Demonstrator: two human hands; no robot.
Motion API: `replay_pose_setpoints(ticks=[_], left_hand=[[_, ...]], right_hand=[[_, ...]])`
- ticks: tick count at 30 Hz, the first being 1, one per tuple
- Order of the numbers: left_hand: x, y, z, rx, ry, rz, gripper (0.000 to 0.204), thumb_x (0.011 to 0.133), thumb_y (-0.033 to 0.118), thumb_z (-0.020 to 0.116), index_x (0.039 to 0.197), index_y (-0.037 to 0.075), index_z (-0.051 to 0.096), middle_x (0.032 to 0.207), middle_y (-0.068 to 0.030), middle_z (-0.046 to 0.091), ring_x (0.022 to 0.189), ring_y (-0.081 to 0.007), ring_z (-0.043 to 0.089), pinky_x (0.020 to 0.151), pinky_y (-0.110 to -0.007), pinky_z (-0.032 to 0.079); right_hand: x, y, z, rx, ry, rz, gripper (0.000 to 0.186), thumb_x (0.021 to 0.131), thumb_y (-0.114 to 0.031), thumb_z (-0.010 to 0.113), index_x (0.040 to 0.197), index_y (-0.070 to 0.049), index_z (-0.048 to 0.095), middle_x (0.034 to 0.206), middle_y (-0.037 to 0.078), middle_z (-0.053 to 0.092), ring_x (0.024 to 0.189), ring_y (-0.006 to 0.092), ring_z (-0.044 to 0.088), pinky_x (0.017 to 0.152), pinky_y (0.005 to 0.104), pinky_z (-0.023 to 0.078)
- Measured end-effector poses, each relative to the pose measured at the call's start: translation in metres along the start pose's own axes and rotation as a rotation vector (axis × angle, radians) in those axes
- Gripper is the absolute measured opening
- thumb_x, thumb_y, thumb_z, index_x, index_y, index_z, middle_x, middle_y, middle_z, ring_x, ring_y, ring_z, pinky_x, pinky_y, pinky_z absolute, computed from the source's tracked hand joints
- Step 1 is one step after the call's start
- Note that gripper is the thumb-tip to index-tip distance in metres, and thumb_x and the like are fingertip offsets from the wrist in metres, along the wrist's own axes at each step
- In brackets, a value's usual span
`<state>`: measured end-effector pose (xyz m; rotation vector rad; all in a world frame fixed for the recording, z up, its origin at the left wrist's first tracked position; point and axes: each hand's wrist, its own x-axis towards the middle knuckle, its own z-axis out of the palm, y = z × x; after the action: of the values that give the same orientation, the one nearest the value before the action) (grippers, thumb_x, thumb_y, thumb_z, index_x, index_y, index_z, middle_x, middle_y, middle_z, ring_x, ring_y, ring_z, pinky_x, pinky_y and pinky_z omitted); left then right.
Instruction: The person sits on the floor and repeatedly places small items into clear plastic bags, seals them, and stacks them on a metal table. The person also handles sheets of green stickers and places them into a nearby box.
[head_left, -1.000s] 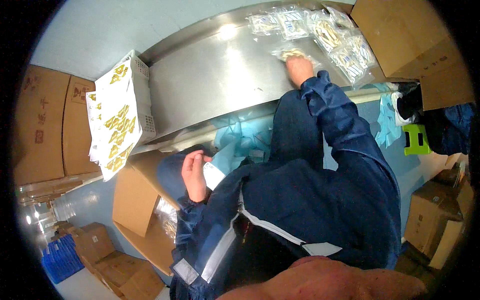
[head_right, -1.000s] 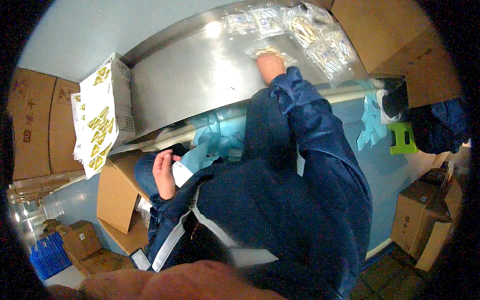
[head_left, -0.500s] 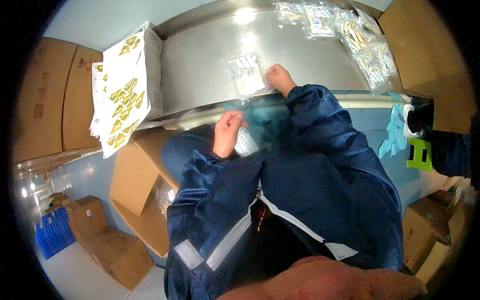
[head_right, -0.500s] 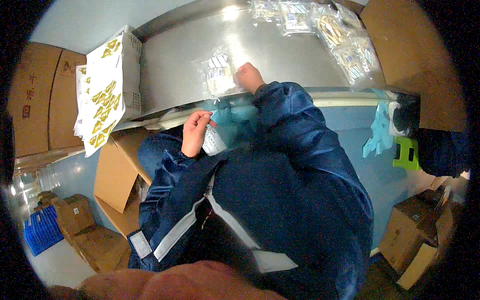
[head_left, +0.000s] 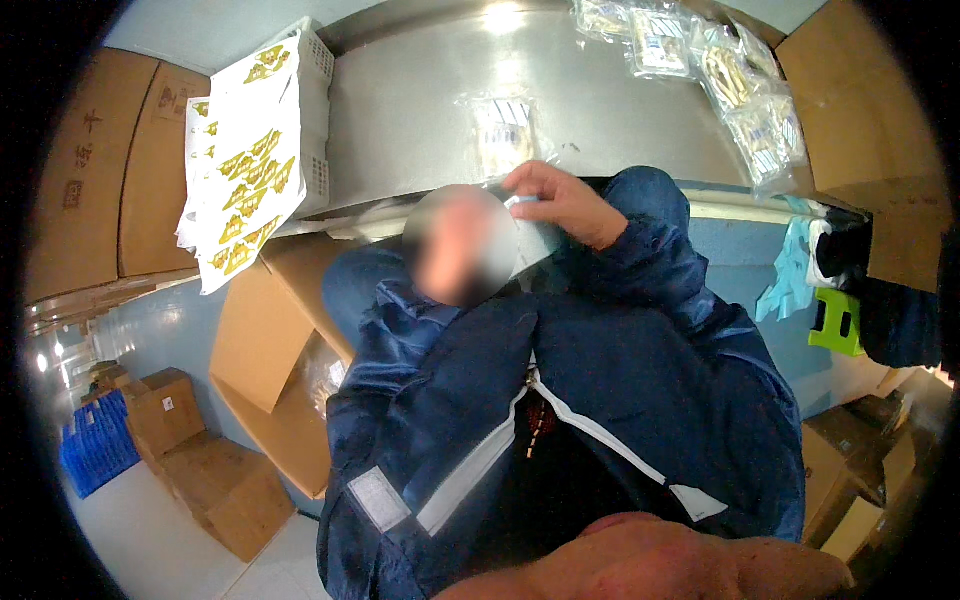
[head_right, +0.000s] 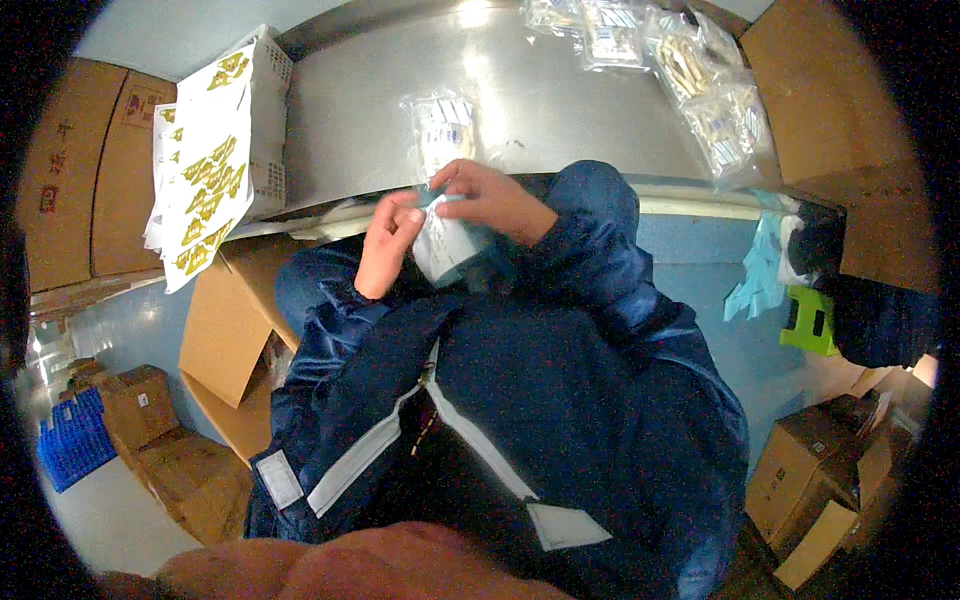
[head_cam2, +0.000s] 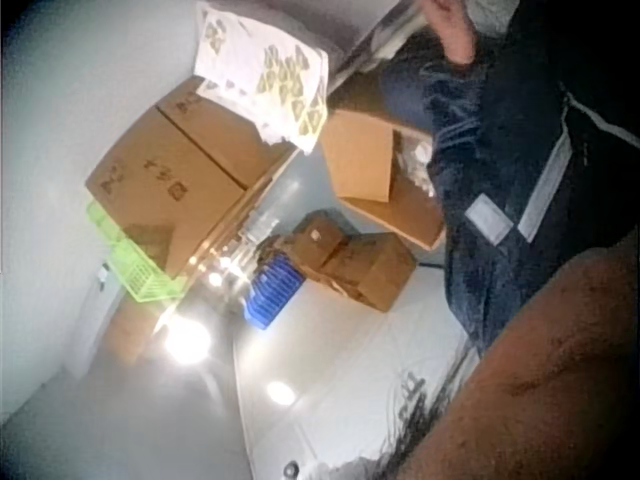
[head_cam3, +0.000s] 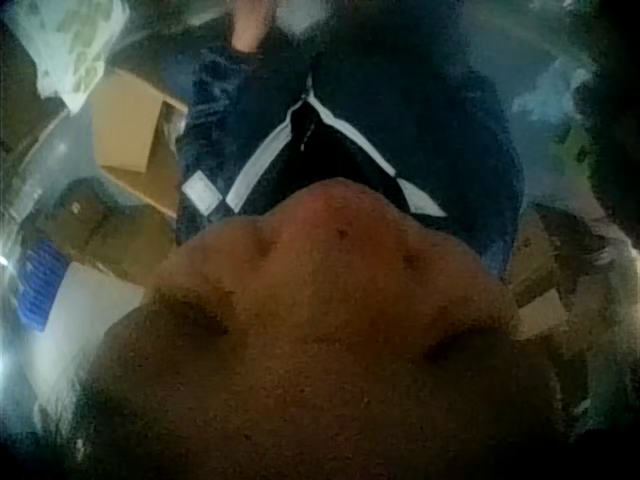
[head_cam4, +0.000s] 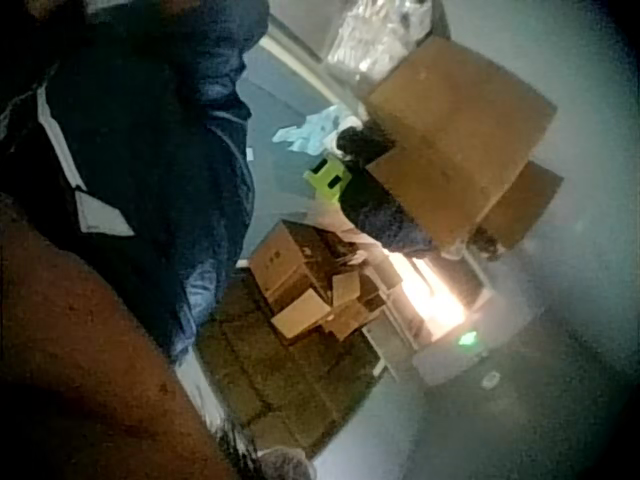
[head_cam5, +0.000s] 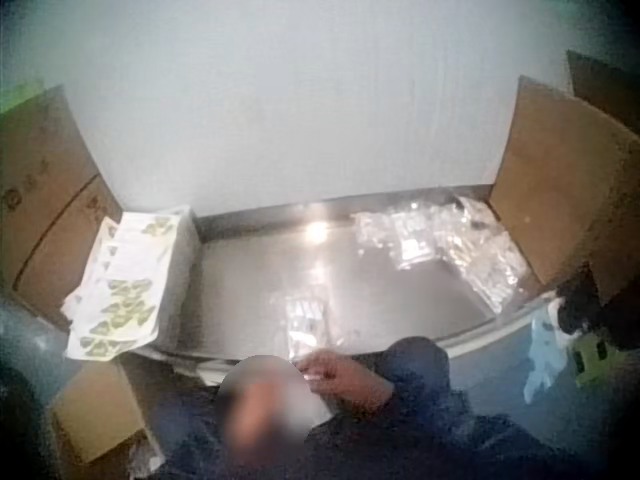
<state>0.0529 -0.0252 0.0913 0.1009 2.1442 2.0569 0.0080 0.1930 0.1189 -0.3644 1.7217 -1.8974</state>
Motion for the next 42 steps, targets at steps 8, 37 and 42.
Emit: replay_pose_setpoints(ticks=[8,37,42], left_hand=[[-0.001,0.009,-0.001,-0.234,0.076,-0.011,0.019,0.097,0.018,0.060,0.083,0.005,0.061,0.073,0.0053,0.058,0.066,-0.0029,0.047,0.061,-0.021,0.038],[0.052,-0.039,-0.034,-0.081,-0.044,-0.245,0.023,0.097,0.021,0.057,0.086,0.002,0.064,0.074,0.0014,0.061,0.067,-0.0073,0.051,0.062,-0.023,0.041],[0.073,0.007,-0.011,0.093,0.013,-0.026,0.021,0.095,0.021,0.060,0.084,0.004,0.061,0.072,0.0079,0.047,0.069,-0.0037,0.040,0.061,-0.022,0.034]], right_hand=[[-0.002,-0.006,0.023,-0.551,0.309,-0.389,0.038,0.079,-0.031,0.075,0.099,-0.002,0.059,0.090,0.013,0.065,0.084,0.0259,0.063,0.074,0.0359,0.050],[0.018,0.010,-0.001,-1.089,0.265,-0.827,0.020,0.082,-0.031,0.072,0.083,-0.012,0.066,0.072,0.004,0.058,0.071,0.0241,0.058,0.065,0.0352,0.043],[0.044,0.030,-0.026,-0.456,0.581,-0.167,0.037,0.082,-0.040,0.073,0.090,-0.004,0.069,0.076,0.008,0.063,0.074,0.0206,0.061,0.067,0.0327,0.047]])
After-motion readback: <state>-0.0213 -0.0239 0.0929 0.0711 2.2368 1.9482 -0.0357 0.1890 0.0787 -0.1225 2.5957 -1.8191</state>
